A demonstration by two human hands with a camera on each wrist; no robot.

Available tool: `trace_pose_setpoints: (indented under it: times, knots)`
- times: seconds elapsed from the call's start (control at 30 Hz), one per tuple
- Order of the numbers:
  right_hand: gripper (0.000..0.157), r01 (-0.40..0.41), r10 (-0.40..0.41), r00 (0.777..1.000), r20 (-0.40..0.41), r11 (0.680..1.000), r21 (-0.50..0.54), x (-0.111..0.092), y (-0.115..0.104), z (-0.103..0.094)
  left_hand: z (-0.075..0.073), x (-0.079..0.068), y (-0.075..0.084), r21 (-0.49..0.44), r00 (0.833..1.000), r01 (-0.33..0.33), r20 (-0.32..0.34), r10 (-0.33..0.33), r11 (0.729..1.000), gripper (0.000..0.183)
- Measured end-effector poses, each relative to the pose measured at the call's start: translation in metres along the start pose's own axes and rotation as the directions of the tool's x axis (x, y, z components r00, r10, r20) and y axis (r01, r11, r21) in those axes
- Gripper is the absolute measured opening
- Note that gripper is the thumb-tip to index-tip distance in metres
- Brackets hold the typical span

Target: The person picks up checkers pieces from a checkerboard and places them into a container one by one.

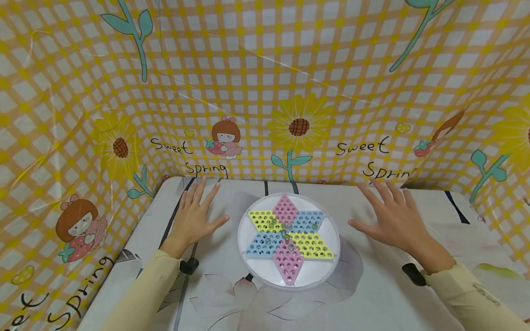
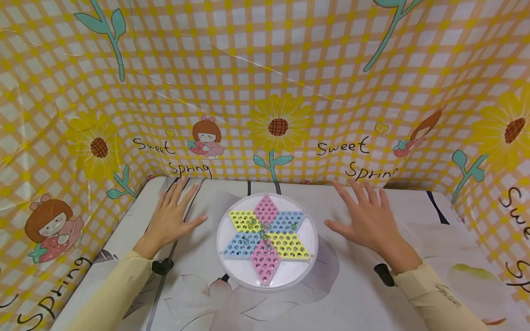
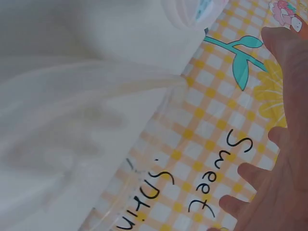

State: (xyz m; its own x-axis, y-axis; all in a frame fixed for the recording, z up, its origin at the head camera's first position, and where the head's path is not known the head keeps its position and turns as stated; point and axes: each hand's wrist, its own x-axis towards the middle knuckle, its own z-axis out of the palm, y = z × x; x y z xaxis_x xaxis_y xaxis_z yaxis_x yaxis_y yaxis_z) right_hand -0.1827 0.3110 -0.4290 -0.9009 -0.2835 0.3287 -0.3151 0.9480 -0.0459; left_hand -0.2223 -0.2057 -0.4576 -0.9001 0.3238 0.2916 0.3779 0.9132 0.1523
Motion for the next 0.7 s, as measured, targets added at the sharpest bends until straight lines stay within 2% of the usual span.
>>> trace_pose_setpoints:
  times: [0.23, 0.37, 0.5, 0.6, 0.7]
  knots:
    - [0.103, 0.097, -0.096, 0.995, -0.037, 0.995, 0.025, 0.011, -0.007, -0.002, 0.004, -0.004, 0.002, -0.081, 0.999, -0.033, -0.011, 0.032, 0.996, 0.096]
    - [0.099, 0.109, -0.107, 0.994, -0.034, 0.994, 0.034, 0.017, -0.014, -0.003, 0.005, -0.006, 0.006, -0.121, 1.000, -0.024, 0.010, 0.025, 0.992, 0.096]
    - [0.096, 0.127, -0.126, 0.992, -0.015, 0.988, 0.084, 0.022, -0.023, -0.004, 0.008, -0.007, 0.009, -0.165, 0.999, -0.017, 0.035, 0.024, 0.986, 0.097]
    - [0.093, 0.152, -0.155, 0.988, 0.013, 0.977, 0.148, 0.025, -0.031, -0.004, 0.009, -0.008, 0.012, -0.274, 0.997, 0.009, 0.074, 0.012, 0.962, 0.099]
    - [0.092, 0.147, -0.165, 0.984, 0.067, 0.965, 0.216, 0.027, -0.039, -0.002, 0.009, -0.009, 0.017, -0.429, 0.992, 0.050, 0.126, 0.005, 0.902, 0.102]
